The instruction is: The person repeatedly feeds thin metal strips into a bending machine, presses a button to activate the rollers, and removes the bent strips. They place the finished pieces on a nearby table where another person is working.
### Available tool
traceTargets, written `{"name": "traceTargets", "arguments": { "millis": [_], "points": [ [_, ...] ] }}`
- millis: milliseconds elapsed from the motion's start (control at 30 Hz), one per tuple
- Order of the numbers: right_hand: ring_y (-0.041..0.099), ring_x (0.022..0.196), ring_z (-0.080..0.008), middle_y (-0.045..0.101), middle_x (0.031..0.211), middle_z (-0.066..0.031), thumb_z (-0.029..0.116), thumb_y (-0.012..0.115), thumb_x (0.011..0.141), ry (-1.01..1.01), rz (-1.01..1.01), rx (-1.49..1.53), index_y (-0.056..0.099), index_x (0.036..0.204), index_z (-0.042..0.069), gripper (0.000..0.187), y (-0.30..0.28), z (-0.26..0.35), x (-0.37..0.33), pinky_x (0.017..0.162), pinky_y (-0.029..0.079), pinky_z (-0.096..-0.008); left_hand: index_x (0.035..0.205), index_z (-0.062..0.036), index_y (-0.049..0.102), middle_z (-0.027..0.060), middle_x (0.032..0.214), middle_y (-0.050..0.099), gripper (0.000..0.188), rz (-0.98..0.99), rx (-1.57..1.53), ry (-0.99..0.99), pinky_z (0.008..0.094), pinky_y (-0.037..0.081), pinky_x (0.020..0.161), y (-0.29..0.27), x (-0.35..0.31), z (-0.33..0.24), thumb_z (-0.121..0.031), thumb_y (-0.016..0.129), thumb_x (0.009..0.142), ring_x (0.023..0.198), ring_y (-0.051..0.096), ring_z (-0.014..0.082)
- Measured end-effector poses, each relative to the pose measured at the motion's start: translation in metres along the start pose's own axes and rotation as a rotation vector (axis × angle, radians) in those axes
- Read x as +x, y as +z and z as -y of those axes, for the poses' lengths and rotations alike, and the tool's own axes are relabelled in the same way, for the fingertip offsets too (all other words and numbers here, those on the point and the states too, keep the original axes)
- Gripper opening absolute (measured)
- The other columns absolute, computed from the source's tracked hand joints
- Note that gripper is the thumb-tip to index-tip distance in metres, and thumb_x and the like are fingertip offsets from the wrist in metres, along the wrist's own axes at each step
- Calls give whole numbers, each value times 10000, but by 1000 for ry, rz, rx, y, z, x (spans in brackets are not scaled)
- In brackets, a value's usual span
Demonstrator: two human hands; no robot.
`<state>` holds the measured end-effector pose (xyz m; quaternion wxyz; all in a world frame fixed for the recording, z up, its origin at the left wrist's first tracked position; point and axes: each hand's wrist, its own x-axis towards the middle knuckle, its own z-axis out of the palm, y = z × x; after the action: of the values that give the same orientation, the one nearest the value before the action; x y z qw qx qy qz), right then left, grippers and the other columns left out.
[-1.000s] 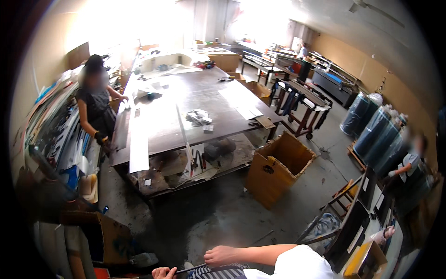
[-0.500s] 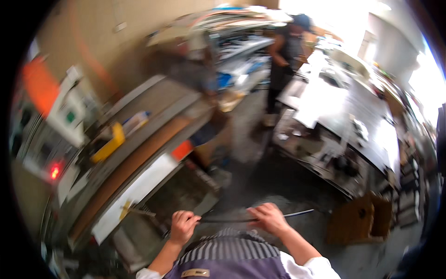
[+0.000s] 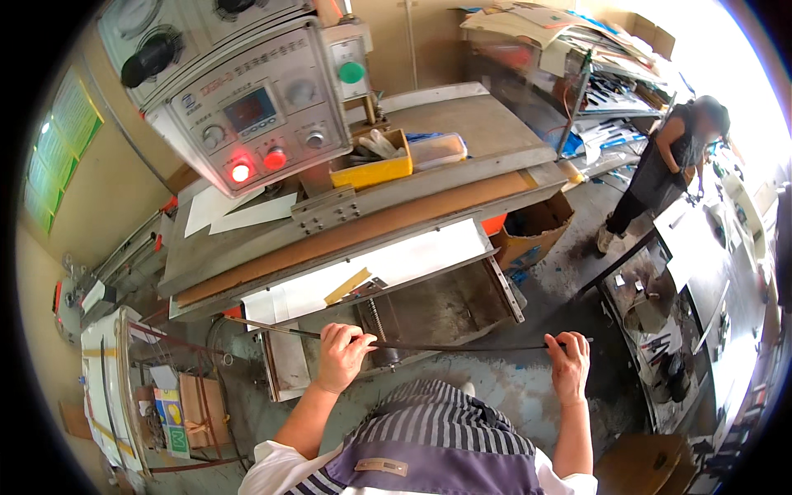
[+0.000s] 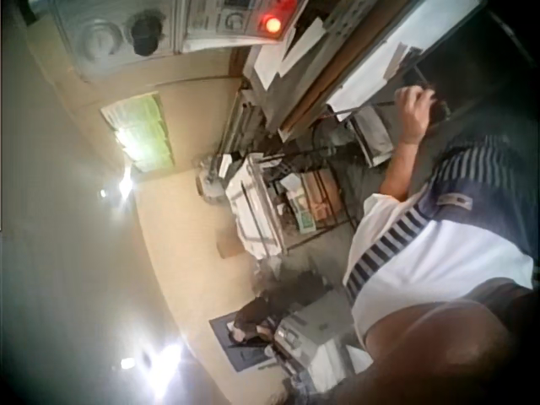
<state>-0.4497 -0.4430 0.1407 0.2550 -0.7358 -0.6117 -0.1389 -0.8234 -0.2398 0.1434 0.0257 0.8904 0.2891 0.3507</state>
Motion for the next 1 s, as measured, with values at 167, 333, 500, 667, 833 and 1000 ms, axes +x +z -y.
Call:
{"name": "traceTargets", "arguments": {
  "millis": [167,333,500,667,833,1000],
  "points": [
    [571,941,-272,574,931,-56,45,738,669,-96,-3,28,703,997,101,335,19,18,25,788,466,-399,989,-139,717,-15,859,561,389,-108,200,6,383,374,813,-21,-8,15,-88,809,615,817,571,183],
    [571,946,-274,571,939,-58,42,728,670,-139,-47,67,699,1023,122,363,33,30,49,828,460,-403,999,-132,712,-14,881,575,441,-192,304,-64,389,368,831,-40,-12,18,-69,813,574,831,578,191],
    [570,941,-285,573,936,-67,27,719,675,-175,-93,115,700,1010,95,342,38,29,74,829,458,-410,927,-130,695,-23,881,595,354,-222,320,-97,390,358,851,-53,-1,18,-83,809,596,830,578,195],
    [571,946,-282,581,940,-65,13,730,652,-177,-119,139,700,1004,93,363,42,22,83,829,458,-406,911,-151,694,-35,877,593,311,-248,351,-88,375,350,831,-50,6,17,-107,814,627,817,581,178],
    [574,960,-270,588,943,-54,38,745,637,-204,-75,141,697,1006,105,378,53,17,94,834,461,-401,903,-154,696,-29,871,592,302,-208,362,-122,374,356,825,-41,2,22,-113,812,627,814,579,184],
    [575,969,-265,594,952,-47,52,735,660,-219,-52,190,694,1020,116,368,64,16,105,847,458,-400,870,-137,699,-3,853,597,306,-180,343,-171,379,372,811,-32,-4,28,-88,810,589,793,582,215]
  ]
}}
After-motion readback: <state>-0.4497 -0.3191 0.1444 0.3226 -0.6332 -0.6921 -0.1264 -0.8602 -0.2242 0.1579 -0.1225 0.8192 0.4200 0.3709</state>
